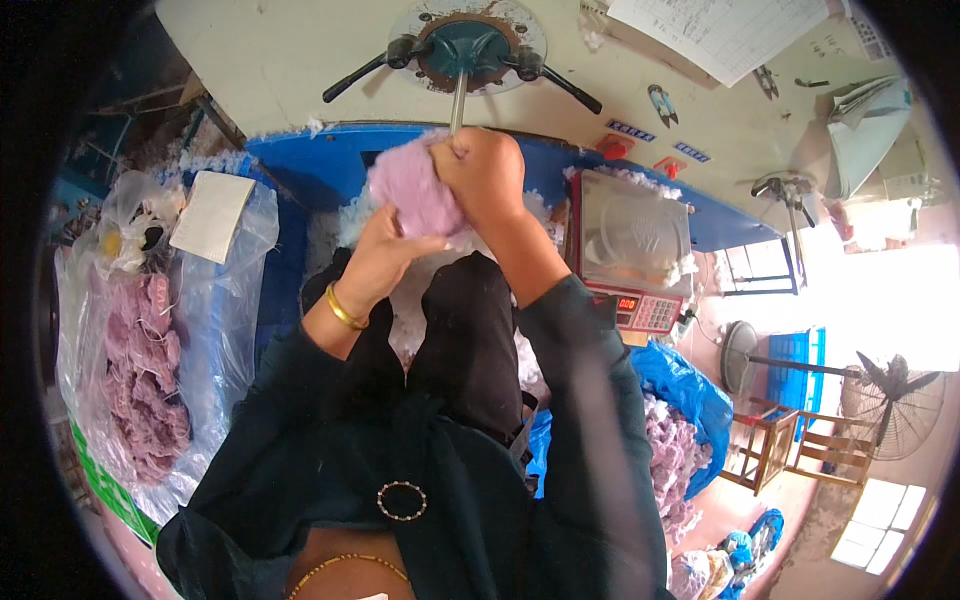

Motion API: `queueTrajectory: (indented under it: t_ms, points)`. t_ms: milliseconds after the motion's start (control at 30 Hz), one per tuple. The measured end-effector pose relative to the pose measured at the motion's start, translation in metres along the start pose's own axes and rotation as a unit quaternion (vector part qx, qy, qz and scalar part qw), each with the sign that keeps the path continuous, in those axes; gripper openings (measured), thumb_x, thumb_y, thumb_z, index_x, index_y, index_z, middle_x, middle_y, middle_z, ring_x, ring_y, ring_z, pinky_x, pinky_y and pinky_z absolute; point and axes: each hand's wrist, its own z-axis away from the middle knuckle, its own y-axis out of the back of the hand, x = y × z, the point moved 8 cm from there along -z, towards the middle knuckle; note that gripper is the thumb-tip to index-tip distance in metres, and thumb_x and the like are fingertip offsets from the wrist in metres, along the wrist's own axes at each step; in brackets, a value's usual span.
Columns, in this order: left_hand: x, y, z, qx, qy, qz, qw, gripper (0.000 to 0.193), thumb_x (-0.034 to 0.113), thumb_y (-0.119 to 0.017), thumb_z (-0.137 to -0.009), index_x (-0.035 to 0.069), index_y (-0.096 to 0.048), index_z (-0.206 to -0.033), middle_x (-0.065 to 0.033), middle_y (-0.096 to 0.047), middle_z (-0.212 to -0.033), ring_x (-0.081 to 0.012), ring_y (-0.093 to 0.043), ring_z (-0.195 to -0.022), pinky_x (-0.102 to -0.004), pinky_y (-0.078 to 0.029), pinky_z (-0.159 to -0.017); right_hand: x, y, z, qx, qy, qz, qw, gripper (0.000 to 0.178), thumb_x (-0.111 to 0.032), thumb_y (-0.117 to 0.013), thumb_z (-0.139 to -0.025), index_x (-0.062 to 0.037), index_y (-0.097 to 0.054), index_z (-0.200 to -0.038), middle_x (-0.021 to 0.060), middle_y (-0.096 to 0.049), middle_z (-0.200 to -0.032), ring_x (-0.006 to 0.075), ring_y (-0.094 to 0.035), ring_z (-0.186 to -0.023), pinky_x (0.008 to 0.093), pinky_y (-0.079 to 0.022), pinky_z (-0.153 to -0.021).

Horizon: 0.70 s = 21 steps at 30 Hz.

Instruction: The person repeatedly stuffs pink fluffy material into small pink plush toys using a manual stuffing machine. They place each toy on the machine's nozzle, push the material in, then remove and set the toy aside. The process is repeated for multiple toys throughout the clip.

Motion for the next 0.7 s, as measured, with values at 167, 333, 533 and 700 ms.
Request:
queueTrajectory:
  t_ms: [167, 333, 533, 700]
  points:
    - [0.004, -0.022, 0.007, -0.042, 0.112, 0.349, 0.929, 0.032, 0.0, -0.059, -0.085, 0.001, -0.054, -0.117, -0.0104, -0.057, -0.118, -0.0172, -0.055, -0.109, -0.031, -0.045, -0.092, 0.02, 0.003, 0.022, -0.027, -0.008, -0.214, 0.976, 0.027, -0.007, -0.064, -0.071, 0.0, -0.043, -0.055, 0.0084, -0.036, -0.051, 0.0124, -0.035, -0.046, 0.0303, -0.03, -0.044]
    - [0.004, -0.003, -0.024, 0.026, -0.118, -0.128, 0.984, 0.041, -0.002, -0.058, -0.085, 0.002, -0.05, -0.125, -0.0055, -0.056, -0.118, -0.0146, -0.054, -0.109, -0.0284, -0.044, -0.093, 0.034, -0.011, 0.016, -0.015, -0.076, -0.321, 0.944, 0.026, -0.005, -0.059, -0.075, -0.001, -0.042, -0.055, 0.0017, -0.034, -0.052, 0.0068, -0.031, -0.051, 0.0282, -0.027, -0.044]
    - [0.01, 0.0, -0.041, 0.008, -0.168, -0.134, 0.977, 0.043, -0.005, -0.064, -0.077, 0.003, -0.054, -0.119, -0.006, -0.052, -0.115, -0.0158, -0.052, -0.105, -0.0274, -0.043, -0.089, 0.031, -0.009, -0.004, 0.01, 0.037, -0.216, 0.976, 0.021, -0.001, -0.058, -0.065, 0.0001, -0.04, -0.054, 0.0135, -0.033, -0.053, 0.0158, -0.031, -0.046, 0.032, -0.029, -0.044]
    - [0.025, -0.021, 0.002, -0.005, -0.065, 0.011, 0.998, 0.038, 0.003, -0.065, -0.083, 0.001, -0.054, -0.119, -0.0059, -0.058, -0.116, -0.0148, -0.054, -0.107, -0.0275, -0.044, -0.09, -0.019, 0.02, 0.018, 0.043, 0.073, -0.084, 0.993, 0.02, -0.007, -0.061, -0.066, -0.001, -0.047, -0.053, 0.0158, -0.043, -0.052, 0.0277, -0.044, -0.044, 0.0352, -0.036, -0.044]
